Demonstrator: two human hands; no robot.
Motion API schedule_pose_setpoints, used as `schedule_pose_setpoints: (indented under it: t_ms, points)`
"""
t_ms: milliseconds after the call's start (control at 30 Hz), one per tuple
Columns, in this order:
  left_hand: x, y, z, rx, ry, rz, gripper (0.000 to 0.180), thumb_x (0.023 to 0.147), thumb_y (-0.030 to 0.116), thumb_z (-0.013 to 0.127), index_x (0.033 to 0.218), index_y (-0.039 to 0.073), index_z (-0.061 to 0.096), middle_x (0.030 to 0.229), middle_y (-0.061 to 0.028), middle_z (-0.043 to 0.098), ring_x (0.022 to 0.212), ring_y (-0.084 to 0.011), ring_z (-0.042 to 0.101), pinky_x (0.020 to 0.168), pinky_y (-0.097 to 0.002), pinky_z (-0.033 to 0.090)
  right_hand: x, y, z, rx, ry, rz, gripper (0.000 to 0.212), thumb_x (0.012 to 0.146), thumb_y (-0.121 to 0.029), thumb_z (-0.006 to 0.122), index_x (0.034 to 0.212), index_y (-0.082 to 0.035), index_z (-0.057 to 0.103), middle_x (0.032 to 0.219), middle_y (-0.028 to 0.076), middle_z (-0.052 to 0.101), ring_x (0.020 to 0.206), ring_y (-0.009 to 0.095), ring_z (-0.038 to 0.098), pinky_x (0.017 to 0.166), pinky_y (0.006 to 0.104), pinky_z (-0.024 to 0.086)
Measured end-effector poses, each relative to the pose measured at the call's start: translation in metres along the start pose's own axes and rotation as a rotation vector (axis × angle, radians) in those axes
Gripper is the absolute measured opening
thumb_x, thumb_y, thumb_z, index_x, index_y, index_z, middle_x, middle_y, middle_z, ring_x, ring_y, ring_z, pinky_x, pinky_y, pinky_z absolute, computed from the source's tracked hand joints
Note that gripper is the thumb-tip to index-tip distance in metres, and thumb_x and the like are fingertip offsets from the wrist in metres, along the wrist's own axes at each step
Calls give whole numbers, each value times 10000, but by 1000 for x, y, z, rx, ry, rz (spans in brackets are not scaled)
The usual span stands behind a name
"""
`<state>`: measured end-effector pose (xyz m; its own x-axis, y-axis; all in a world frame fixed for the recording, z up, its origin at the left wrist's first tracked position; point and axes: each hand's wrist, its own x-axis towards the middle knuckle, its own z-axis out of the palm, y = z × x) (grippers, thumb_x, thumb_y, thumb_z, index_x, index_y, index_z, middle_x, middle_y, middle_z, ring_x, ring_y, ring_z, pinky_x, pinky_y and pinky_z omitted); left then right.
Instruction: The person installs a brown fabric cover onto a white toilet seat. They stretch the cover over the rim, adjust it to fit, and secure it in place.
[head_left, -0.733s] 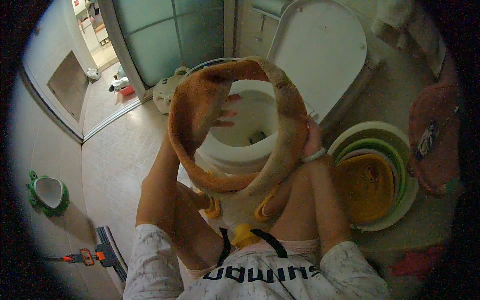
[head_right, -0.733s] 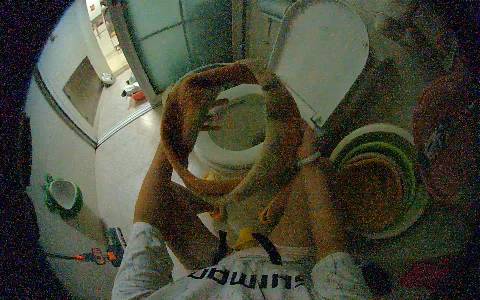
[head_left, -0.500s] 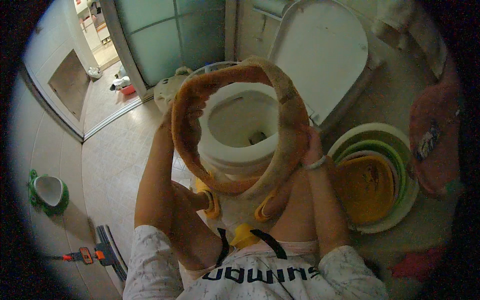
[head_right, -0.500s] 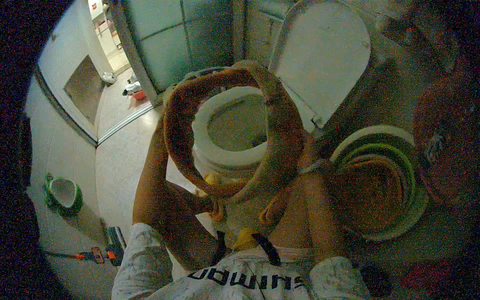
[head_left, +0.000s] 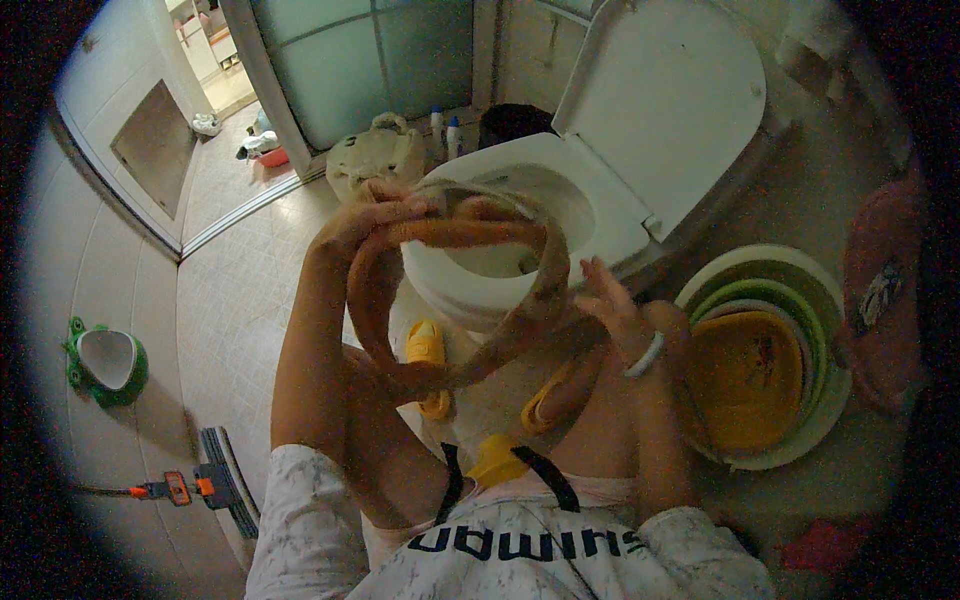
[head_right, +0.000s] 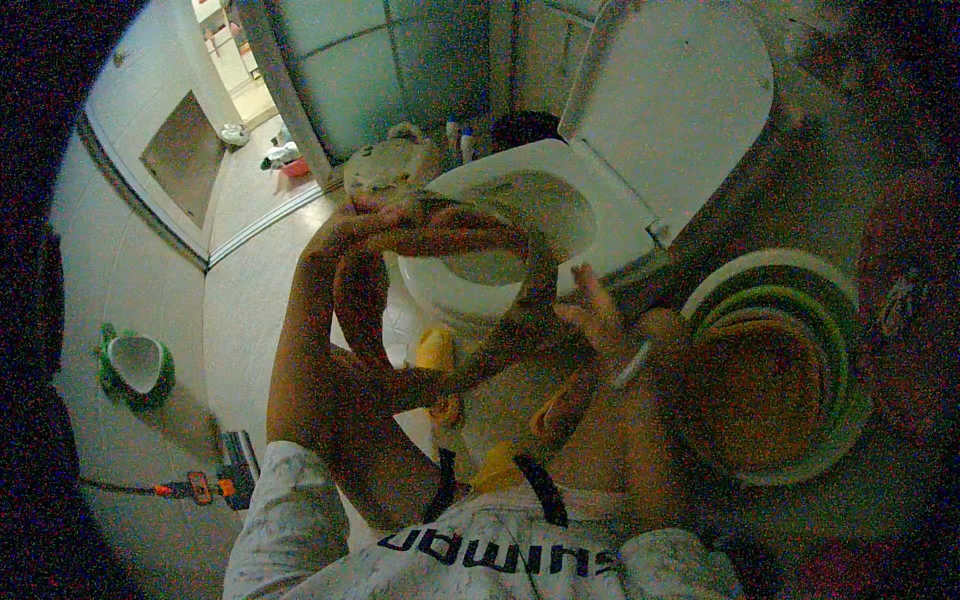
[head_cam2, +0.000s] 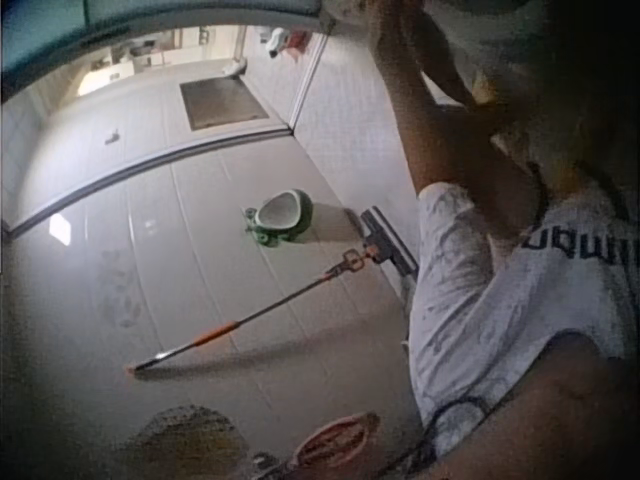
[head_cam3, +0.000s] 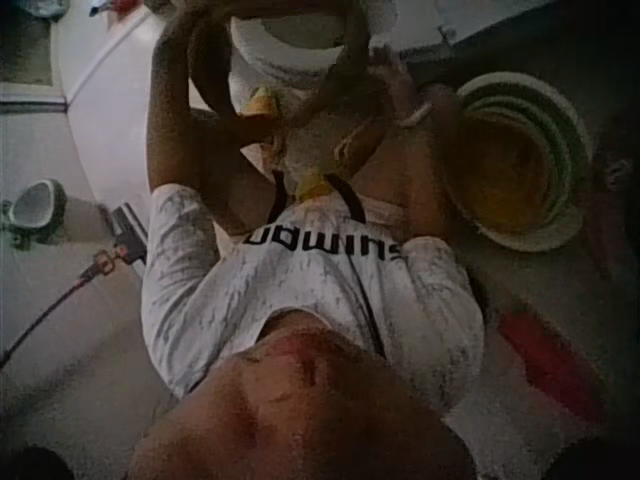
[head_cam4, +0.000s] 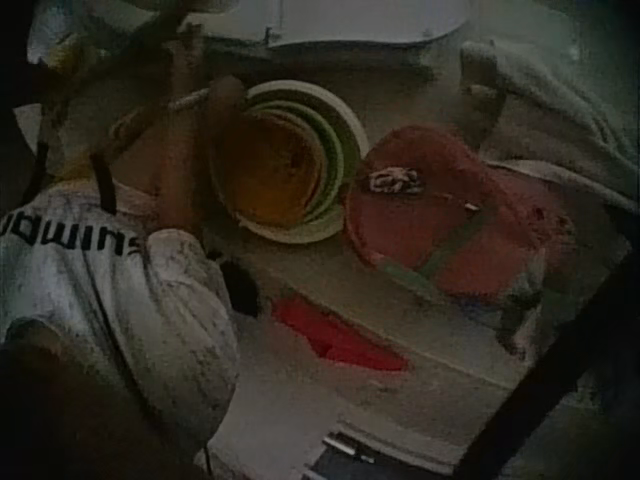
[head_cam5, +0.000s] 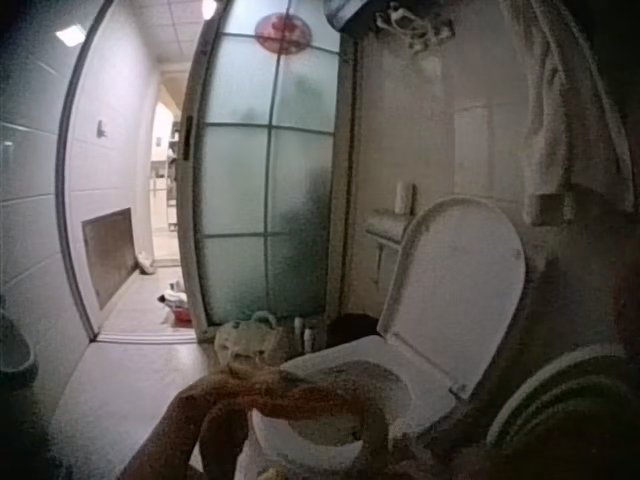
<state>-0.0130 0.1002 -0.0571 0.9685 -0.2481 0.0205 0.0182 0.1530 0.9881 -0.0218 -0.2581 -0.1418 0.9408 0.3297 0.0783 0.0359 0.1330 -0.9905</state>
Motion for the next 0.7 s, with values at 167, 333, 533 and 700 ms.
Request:
schedule_pose_setpoints:
  t_ms: [167, 333, 533, 700]
  points:
    - [-11, 23, 26, 275, -171, -28, 239, 638, 121, 734, 820, -14, 657, 785, -60, 636, 713, -112, 575, 656, -225, 452, 16, -55, 30, -544, 61, -359, 507, 738, -186, 655, 1179, -32, 456, 1189, 118, 468, 1088, 235, 454, 918, 340, 360]
    - [-5, 19, 25, 459, -164, 63, 230, 619, 111, 747, 798, -8, 665, 808, -66, 636, 743, -124, 573, 672, -241, 455, 29, -52, 63, -809, -51, -533, 366, 729, -131, 659, 1072, -59, 554, 1137, 85, 514, 1051, 191, 491, 866, 298, 400]
    - [4, 5, 17, 625, 20, 290, 226, 608, 64, 730, 817, 10, 662, 895, -101, 621, 829, -171, 576, 745, -269, 457, 41, -41, 68, -636, 4, -276, 324, 688, -95, 657, 1004, -62, 596, 895, 109, 633, 826, 224, 611, 827, 336, 441]
    - [18, -12, 10, 967, 151, 619, 330, 592, 27, 710, 914, 50, 642, 1069, -116, 564, 970, -207, 541, 847, -304, 429, 47, -56, 79, -568, 157, -353, 277, 677, -93, 669, 947, -60, 613, 906, 107, 631, 831, 204, 606, 761, 306, 470]
